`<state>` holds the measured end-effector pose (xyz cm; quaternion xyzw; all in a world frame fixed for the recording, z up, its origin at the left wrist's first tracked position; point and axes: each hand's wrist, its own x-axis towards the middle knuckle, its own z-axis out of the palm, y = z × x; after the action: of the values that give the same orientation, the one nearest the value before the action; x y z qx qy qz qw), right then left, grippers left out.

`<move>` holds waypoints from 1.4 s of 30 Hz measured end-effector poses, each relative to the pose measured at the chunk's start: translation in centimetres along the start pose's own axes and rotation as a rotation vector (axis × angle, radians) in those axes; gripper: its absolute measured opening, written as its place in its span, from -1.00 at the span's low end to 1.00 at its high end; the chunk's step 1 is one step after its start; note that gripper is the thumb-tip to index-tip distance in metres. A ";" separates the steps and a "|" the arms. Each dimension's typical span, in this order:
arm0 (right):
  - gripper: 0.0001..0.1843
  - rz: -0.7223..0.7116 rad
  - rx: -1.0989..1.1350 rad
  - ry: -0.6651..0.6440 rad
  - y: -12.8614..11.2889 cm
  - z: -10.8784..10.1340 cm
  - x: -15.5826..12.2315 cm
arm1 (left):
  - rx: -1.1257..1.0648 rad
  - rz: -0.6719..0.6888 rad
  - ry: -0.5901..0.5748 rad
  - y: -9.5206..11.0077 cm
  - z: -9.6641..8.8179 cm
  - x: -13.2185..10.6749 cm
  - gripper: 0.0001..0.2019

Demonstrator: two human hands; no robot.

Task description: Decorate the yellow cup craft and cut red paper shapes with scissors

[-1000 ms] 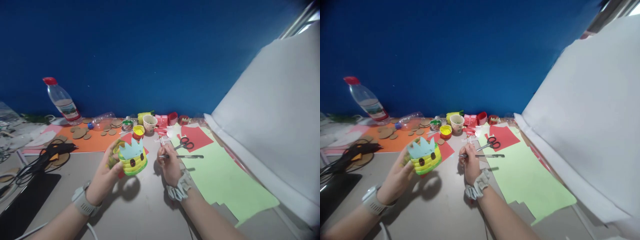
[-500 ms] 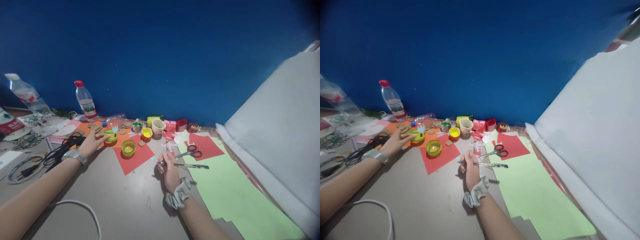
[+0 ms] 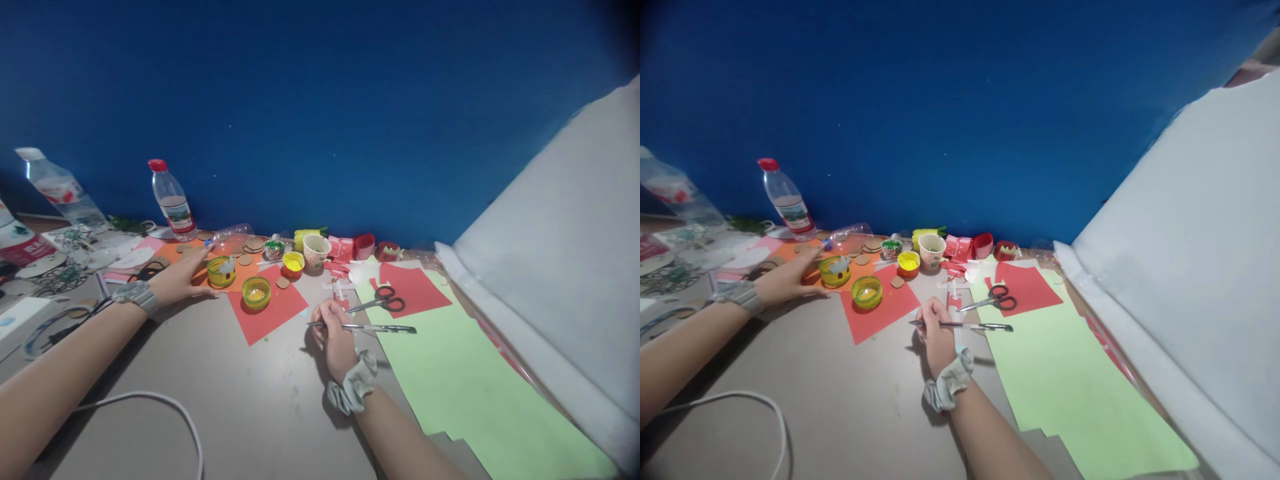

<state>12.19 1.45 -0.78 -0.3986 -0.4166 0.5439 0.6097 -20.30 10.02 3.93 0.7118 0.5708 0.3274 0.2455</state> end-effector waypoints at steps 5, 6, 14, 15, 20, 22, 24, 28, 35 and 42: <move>-0.62 0.008 -0.009 -0.001 0.2 -0.1 0.1 | 0.119 0.024 -0.067 -0.9 0.2 0.5 0.10; -0.62 0.010 -0.010 0.000 0.2 -0.1 0.1 | 0.141 0.022 -0.079 -1.3 0.1 0.7 0.13; -0.63 0.042 -0.003 0.012 0.2 -0.1 0.4 | 0.279 0.048 -0.120 -1.7 -0.1 0.4 0.19; -0.63 0.046 -0.002 0.013 0.2 -0.1 0.4 | 0.313 0.057 -0.103 -1.6 0.0 0.1 0.19; -0.63 0.051 -0.006 0.005 0.2 -0.1 0.4 | 0.443 0.107 -0.010 -1.4 0.1 -0.7 0.19; -0.62 0.049 -0.010 0.002 0.2 -0.1 0.4 | 0.443 0.108 0.008 -1.6 -0.1 -0.5 0.19; -0.61 0.050 -0.014 -0.002 0.2 -0.1 0.4 | 0.449 0.109 0.017 -1.8 -0.4 -0.2 0.20; -0.62 0.056 -0.028 -0.008 0.2 -0.1 0.5 | 0.477 0.125 0.002 -1.9 -1.1 0.4 0.19; -0.62 0.072 -0.061 -0.011 0.0 -0.1 0.4 | 0.535 0.105 0.025 -1.9 -2.1 0.9 0.05; -0.63 0.067 -0.143 0.004 0.1 0.1 0.1 | 0.498 0.075 0.059 -0.2 -3.8 0.0 0.03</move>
<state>12.10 1.59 -0.84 -0.4556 -0.4396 0.5320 0.5622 -23.30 9.99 6.31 0.7611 0.6140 0.2063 0.0337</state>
